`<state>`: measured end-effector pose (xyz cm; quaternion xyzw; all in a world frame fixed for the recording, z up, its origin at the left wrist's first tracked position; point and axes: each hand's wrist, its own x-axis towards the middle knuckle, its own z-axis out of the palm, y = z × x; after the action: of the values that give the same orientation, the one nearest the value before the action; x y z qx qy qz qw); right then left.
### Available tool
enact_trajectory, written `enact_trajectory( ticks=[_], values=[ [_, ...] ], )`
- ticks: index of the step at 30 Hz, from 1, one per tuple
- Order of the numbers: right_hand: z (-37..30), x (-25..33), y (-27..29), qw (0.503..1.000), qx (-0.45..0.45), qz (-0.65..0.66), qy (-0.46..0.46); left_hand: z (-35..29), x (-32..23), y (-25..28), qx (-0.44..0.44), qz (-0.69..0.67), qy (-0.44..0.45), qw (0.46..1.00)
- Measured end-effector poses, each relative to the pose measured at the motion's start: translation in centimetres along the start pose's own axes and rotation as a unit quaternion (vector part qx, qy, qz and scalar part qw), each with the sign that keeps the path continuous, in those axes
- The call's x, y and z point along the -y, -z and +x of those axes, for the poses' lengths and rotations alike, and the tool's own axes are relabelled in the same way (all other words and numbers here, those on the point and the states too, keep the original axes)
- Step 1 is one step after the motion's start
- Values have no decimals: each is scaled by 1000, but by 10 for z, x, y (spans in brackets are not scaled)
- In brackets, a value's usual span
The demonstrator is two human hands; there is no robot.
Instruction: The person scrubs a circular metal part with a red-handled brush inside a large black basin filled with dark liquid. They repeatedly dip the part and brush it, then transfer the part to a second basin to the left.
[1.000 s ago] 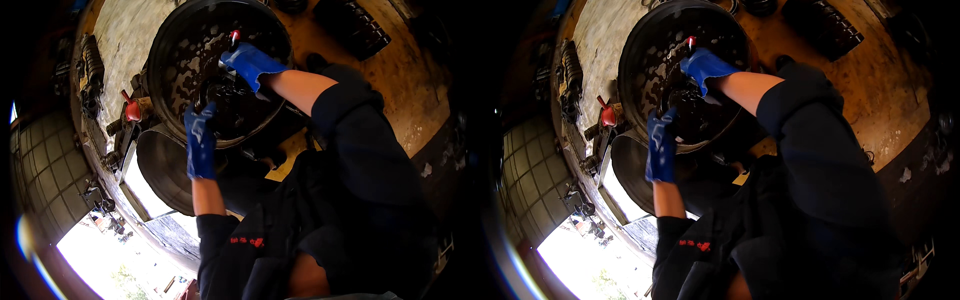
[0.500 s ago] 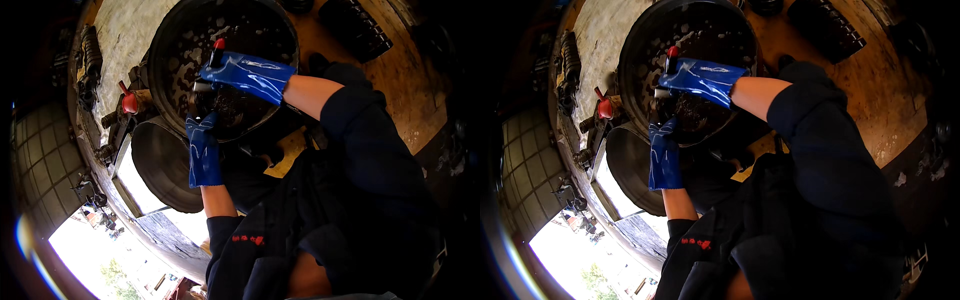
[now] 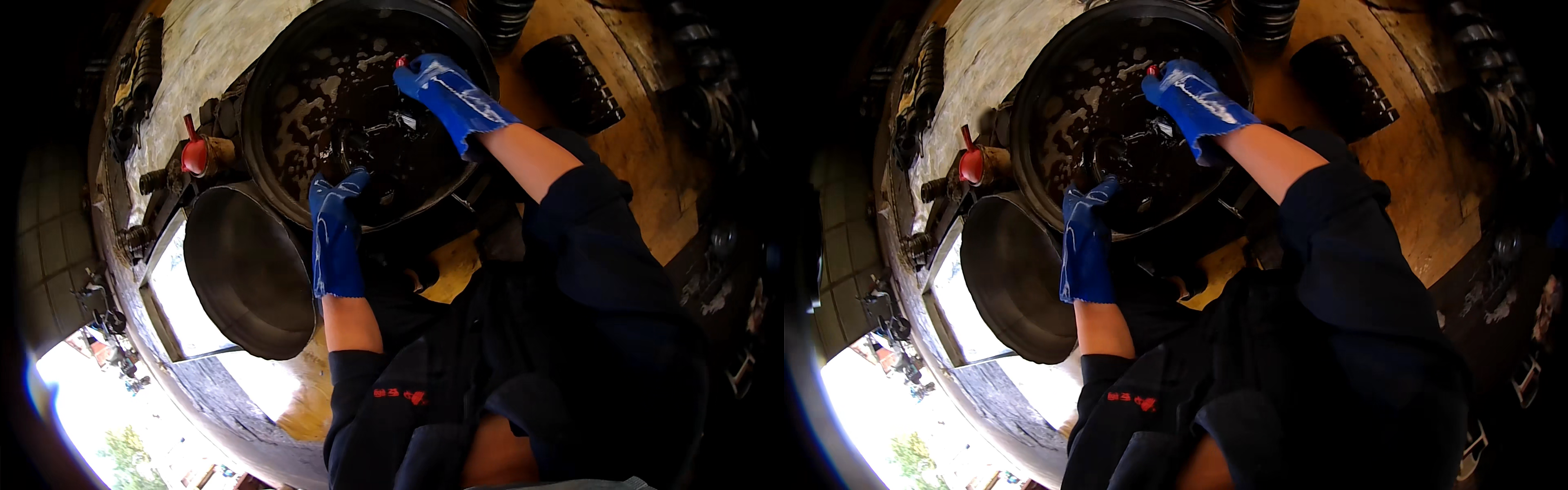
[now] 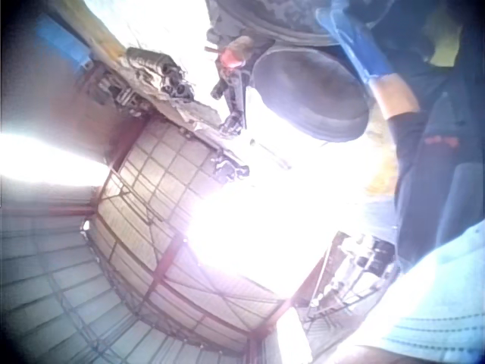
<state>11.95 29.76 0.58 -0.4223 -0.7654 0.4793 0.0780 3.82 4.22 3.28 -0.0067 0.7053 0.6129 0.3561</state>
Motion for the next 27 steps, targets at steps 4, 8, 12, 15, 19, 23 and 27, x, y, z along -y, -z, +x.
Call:
enact_trajectory(
  ticks=[4,8,12,15,19,23,27],
  values=[
    [-36,49,27,998,34,-48,14,-7,-6,-8,79,-14,10,997],
    [-96,77,10,970,229,73,35,-12,-2,-4,53,52,6,997],
    [-85,30,-21,931,281,216,84,5,8,-23,59,126,-33,990],
    [-76,9,-33,930,249,167,214,4,16,-24,110,45,-84,989],
    [-82,18,-36,910,162,113,364,-10,2,-24,32,102,-51,993],
    [-81,27,-21,910,181,93,361,-4,0,-27,45,129,-58,989],
    [-93,10,7,870,142,162,444,5,-13,-27,60,198,-75,976]
  ],
)
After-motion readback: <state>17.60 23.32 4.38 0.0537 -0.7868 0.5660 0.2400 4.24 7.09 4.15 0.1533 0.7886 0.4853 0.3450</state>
